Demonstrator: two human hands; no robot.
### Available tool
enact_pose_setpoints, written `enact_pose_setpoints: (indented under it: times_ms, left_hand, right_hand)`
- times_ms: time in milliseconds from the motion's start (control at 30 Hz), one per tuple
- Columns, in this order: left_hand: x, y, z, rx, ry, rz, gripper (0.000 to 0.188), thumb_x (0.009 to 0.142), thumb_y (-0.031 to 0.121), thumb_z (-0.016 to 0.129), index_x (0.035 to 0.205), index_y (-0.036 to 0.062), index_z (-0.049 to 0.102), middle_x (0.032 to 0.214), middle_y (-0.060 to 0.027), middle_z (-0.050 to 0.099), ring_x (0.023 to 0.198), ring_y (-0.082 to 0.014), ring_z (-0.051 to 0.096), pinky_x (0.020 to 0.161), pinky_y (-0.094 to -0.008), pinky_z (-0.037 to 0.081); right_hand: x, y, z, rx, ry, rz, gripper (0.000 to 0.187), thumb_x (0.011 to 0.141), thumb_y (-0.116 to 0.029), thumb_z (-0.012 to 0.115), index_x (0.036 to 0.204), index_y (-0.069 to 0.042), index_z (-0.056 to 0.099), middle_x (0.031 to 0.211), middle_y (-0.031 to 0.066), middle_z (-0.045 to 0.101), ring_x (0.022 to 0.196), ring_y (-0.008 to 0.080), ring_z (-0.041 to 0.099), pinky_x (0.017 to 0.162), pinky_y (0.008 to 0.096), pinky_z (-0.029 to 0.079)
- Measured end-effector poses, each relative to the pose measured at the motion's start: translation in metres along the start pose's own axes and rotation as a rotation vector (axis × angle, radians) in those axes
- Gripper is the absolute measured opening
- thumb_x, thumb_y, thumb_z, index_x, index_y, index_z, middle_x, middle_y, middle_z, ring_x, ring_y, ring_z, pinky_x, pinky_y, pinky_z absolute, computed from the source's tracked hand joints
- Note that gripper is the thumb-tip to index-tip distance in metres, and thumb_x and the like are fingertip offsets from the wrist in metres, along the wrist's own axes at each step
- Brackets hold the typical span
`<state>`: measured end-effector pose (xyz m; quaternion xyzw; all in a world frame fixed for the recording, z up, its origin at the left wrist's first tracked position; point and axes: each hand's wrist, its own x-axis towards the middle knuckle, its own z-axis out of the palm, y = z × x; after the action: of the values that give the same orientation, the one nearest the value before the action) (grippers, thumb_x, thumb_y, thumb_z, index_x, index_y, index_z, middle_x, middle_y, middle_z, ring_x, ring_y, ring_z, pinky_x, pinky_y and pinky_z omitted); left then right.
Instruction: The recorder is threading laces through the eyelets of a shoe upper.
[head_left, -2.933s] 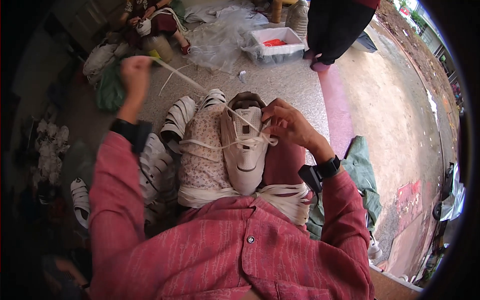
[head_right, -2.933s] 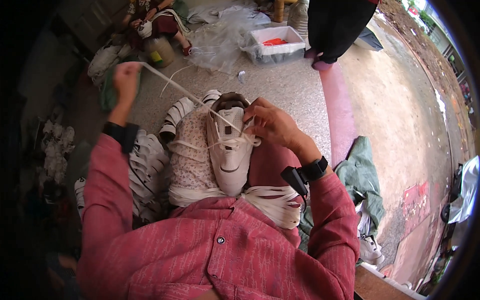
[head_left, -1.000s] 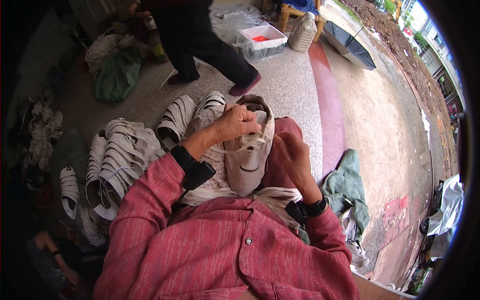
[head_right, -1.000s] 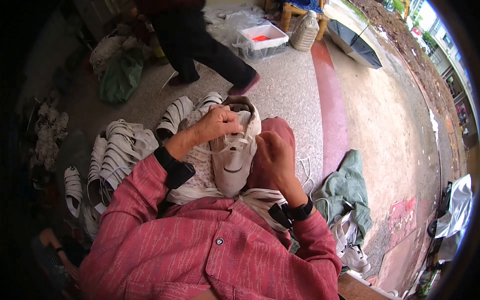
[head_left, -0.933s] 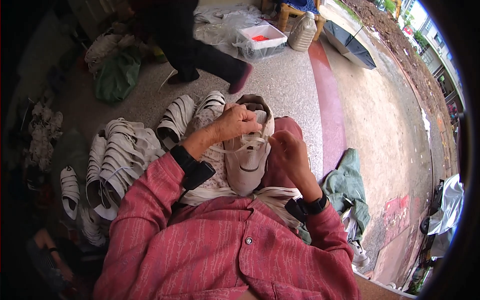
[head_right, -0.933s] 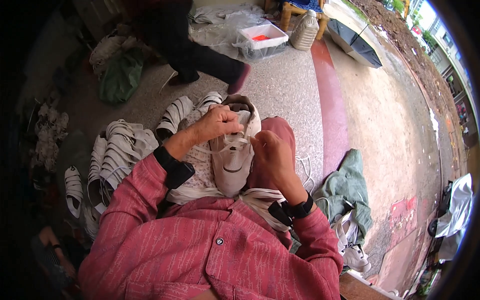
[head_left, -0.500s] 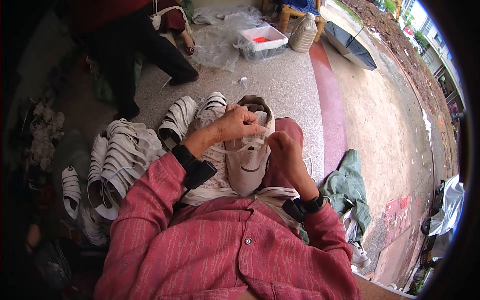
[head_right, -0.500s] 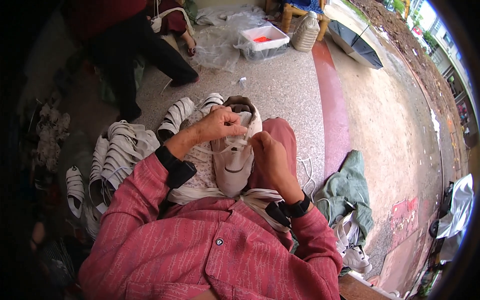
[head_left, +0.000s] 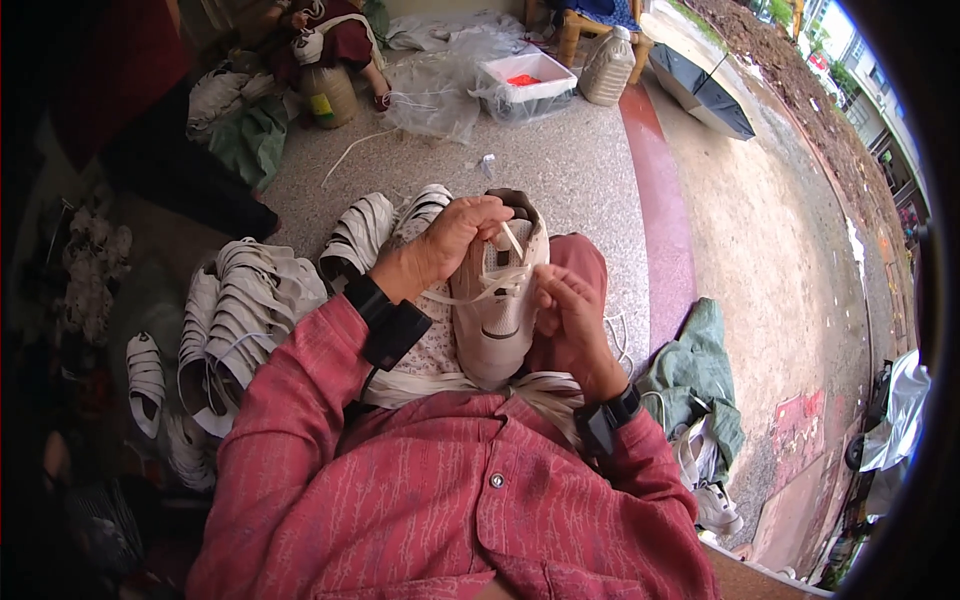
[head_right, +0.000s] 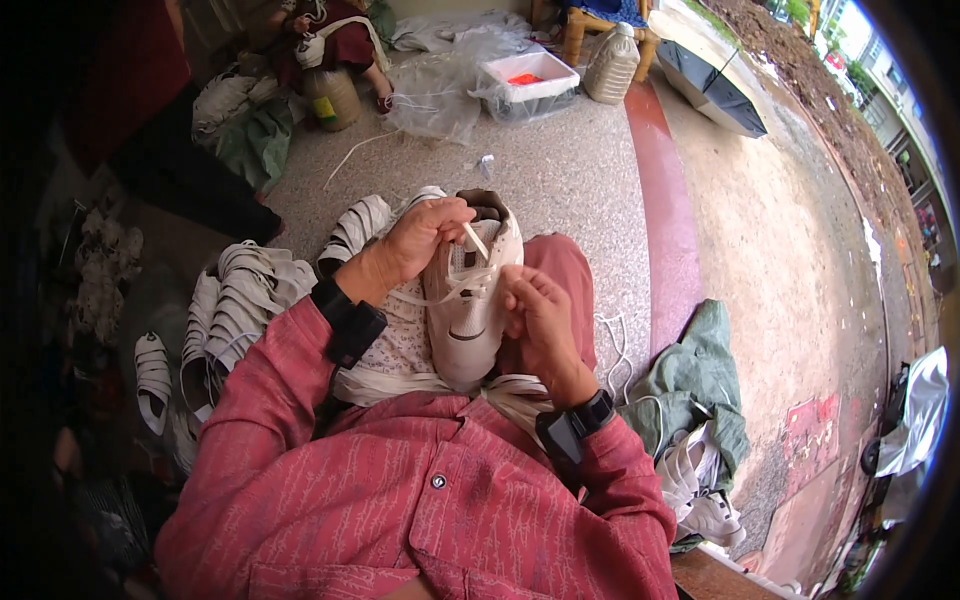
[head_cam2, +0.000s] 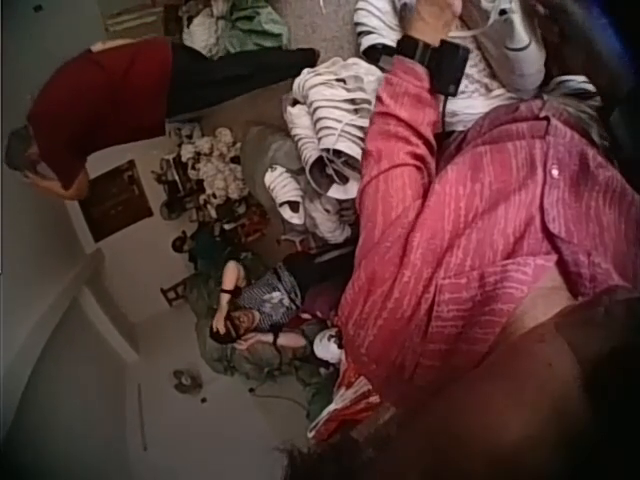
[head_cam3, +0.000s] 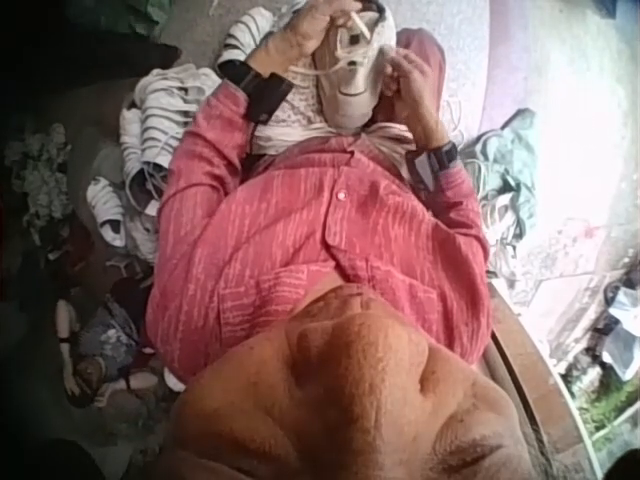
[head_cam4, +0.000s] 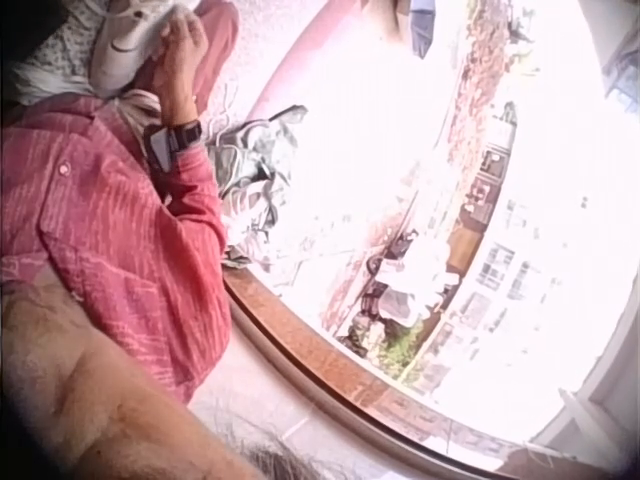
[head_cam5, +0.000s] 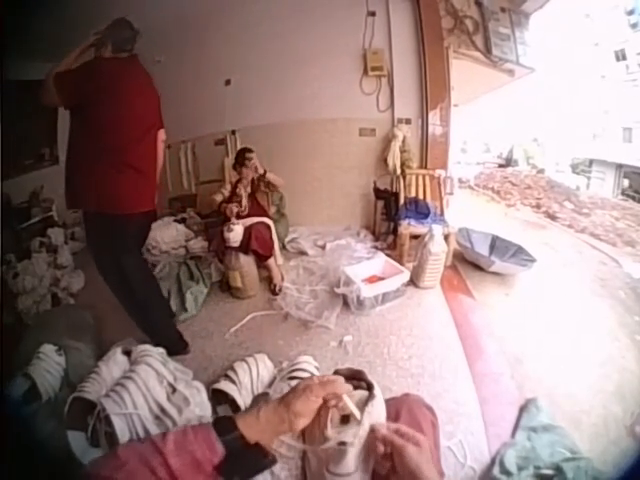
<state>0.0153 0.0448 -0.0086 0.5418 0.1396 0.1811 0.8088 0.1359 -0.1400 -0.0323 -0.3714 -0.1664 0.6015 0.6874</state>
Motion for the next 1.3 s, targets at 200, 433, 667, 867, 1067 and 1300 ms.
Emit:
enact_pose_setpoints:
  times_ms: [200, 433, 667, 867, 1067, 1300]
  left_hand:
    - [-0.003, 0.009, 0.008, 0.176, 0.012, -0.066, 0.023, 0.096, 0.024, 0.057, 0.082, 0.0061, 0.061, 0.068, 0.0064, 0.048, 0.065, -0.0041, 0.042, 0.066, -0.0201, 0.038]
    - [-0.003, 0.001, 0.0, 0.803, -0.053, 0.058, 0.019, 0.096, 0.023, 0.058, 0.086, 0.0075, 0.063, 0.069, 0.0068, 0.053, 0.06, -0.002, 0.044, 0.057, -0.0178, 0.036]
    - [-0.001, 0.005, -0.009, 0.527, -0.117, -0.034, 0.018, 0.095, 0.021, 0.058, 0.099, 0.0033, 0.059, 0.069, 0.0044, 0.054, 0.06, -0.0024, 0.05, 0.057, -0.0174, 0.04]
    - [-0.025, 0.008, 0.004, 0.45, 0.054, 0.199, 0.029, 0.088, 0.015, 0.064, 0.113, 0.003, 0.055, 0.098, -0.0034, 0.055, 0.092, -0.0138, 0.054, 0.087, -0.0273, 0.043]
    - [-0.085, -0.009, -0.016, 1.363, 0.17, 0.248, 0.028, 0.078, 0.035, 0.073, 0.083, 0.009, 0.066, 0.093, -0.0057, 0.055, 0.095, -0.0236, 0.051, 0.092, -0.0394, 0.034]
    - [-0.105, 0.001, -0.001, 0.914, -0.136, -0.033, 0.022, 0.089, 0.028, 0.065, 0.084, 0.0071, 0.065, 0.079, -0.0004, 0.058, 0.074, -0.0137, 0.053, 0.073, -0.0296, 0.041]
  right_hand:
    - [0.031, -0.031, 0.008, -0.996, 0.248, -0.638, 0.026, 0.094, -0.021, 0.058, 0.111, -0.001, 0.06, 0.097, 0.0092, 0.061, 0.089, 0.0173, 0.061, 0.079, 0.0289, 0.048]
    - [0.058, -0.026, 0.004, -1.61, -0.148, -0.924, 0.022, 0.09, -0.027, 0.06, 0.089, -0.005, 0.061, 0.09, 0.012, 0.055, 0.089, 0.0326, 0.049, 0.079, 0.0406, 0.042]
    - [0.062, -0.017, 0.001, -1.599, -0.045, -0.95, 0.014, 0.087, -0.021, 0.062, 0.087, -0.007, 0.061, 0.086, 0.0083, 0.055, 0.086, 0.0305, 0.048, 0.078, 0.0394, 0.041]
    - [0.057, -0.021, 0.001, -1.314, -0.034, -0.844, 0.014, 0.09, -0.015, 0.058, 0.094, -0.003, 0.065, 0.094, 0.007, 0.059, 0.091, 0.0234, 0.05, 0.083, 0.0334, 0.041]
    - [0.035, -0.017, 0.004, -0.817, 0.053, -0.61, 0.023, 0.097, -0.015, 0.051, 0.105, 0.002, 0.064, 0.103, 0.0031, 0.062, 0.096, 0.0116, 0.055, 0.087, 0.0258, 0.043]
    - [0.011, -0.063, -0.031, -0.328, 0.066, -0.701, 0.022, 0.098, -0.018, 0.042, 0.097, -0.004, 0.059, 0.094, 0.0098, 0.064, 0.092, 0.0221, 0.06, 0.095, 0.0412, 0.043]
